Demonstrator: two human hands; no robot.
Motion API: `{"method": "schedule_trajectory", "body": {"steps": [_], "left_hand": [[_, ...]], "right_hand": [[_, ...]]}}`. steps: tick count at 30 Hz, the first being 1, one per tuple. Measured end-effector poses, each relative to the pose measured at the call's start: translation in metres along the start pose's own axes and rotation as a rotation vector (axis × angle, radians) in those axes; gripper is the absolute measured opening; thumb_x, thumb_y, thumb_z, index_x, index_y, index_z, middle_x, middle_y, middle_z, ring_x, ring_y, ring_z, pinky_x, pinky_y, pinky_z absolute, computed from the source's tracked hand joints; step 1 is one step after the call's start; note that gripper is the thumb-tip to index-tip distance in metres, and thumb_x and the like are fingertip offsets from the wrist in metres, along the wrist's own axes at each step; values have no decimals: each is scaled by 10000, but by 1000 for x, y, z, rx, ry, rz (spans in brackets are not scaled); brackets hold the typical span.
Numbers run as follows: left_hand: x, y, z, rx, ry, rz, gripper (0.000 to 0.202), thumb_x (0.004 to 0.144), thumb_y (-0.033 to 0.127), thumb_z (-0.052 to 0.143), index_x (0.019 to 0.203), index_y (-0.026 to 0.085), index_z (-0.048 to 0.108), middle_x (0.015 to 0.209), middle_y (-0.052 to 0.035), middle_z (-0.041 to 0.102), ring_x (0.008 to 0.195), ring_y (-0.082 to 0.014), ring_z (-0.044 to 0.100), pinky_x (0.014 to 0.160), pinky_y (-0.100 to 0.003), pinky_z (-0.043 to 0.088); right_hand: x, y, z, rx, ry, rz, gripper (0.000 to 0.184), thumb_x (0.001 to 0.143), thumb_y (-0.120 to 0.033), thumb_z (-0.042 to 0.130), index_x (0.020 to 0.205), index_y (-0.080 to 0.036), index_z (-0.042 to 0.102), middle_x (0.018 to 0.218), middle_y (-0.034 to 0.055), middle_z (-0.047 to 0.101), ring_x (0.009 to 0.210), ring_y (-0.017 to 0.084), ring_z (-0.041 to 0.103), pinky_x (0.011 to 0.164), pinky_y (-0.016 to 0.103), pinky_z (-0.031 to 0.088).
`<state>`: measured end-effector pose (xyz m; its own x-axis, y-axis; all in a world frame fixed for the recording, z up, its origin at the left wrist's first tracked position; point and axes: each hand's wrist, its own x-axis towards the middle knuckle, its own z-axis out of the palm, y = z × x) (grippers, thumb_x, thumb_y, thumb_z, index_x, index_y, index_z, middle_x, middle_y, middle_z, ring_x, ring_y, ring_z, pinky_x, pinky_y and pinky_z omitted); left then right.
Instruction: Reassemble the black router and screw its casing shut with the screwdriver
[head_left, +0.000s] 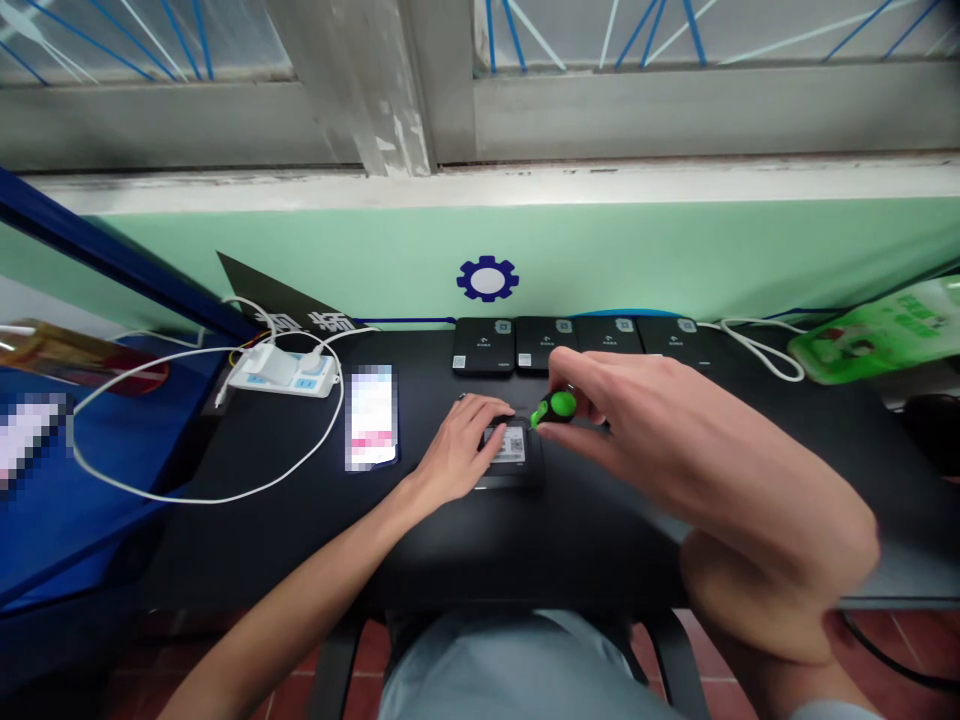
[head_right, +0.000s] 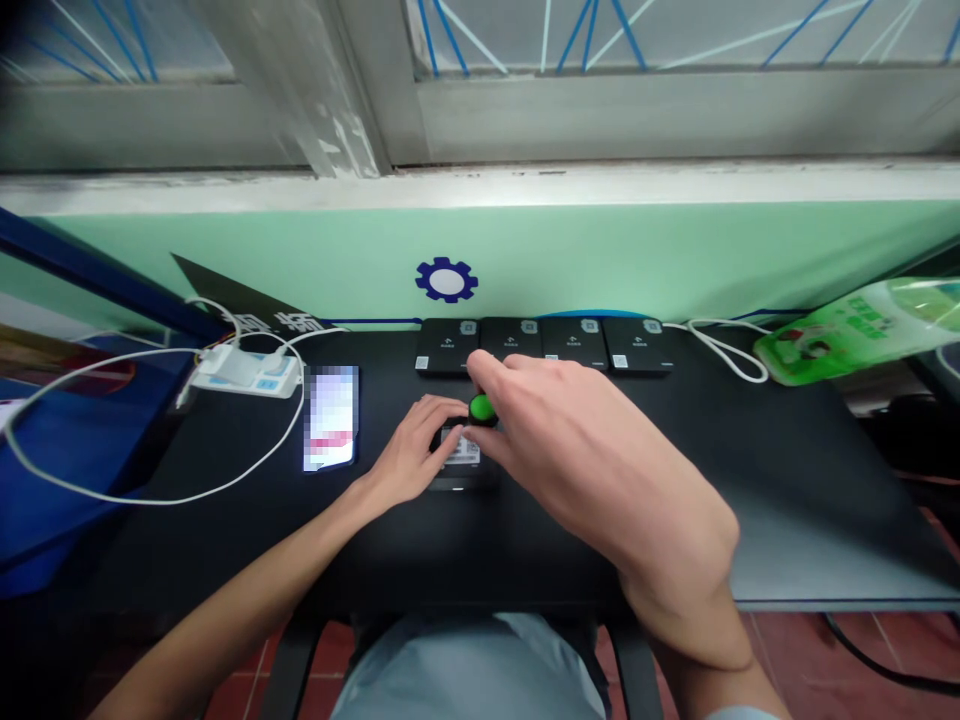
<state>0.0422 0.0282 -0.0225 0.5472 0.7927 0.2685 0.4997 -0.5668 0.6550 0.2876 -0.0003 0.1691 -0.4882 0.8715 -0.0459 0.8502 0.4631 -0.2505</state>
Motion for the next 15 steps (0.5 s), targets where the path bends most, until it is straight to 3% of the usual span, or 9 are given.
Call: {"method": "schedule_trajectory", "body": {"steps": [3, 10, 15], "left_hand": [[0, 0, 0, -3, -12, 2, 243, 1151, 285, 501, 1351, 250, 635, 1347, -95, 713, 1278, -279, 651, 1127, -482, 473], [0, 0, 0, -1, -15, -14, 243, 1156, 285, 491, 1342, 254, 645, 1334, -91, 718, 1265, -276, 652, 1121, -483, 476], [0, 0, 0, -3, -13, -6, 237, 1155, 283, 490, 1329, 252, 647, 1328, -88, 719, 1256, -271, 656, 1124, -481, 477]], "right_hand": [[2, 2, 1, -7, -3, 8, 245, 1100, -453, 603, 1021, -259, 477, 904, -4, 595, 739, 193, 551, 716, 394, 423], [2, -5, -1, 11, -26, -38, 46, 1084, -277, 576, 1124, -254, 574, 976, 12, 618, 803, 193, 585, 734, 390, 430], [-4, -5, -1, -3, -30, -26, 113, 1070, -216, 569, 1168, -262, 599, 1071, 40, 633, 882, 210, 624, 768, 397, 449]]}}
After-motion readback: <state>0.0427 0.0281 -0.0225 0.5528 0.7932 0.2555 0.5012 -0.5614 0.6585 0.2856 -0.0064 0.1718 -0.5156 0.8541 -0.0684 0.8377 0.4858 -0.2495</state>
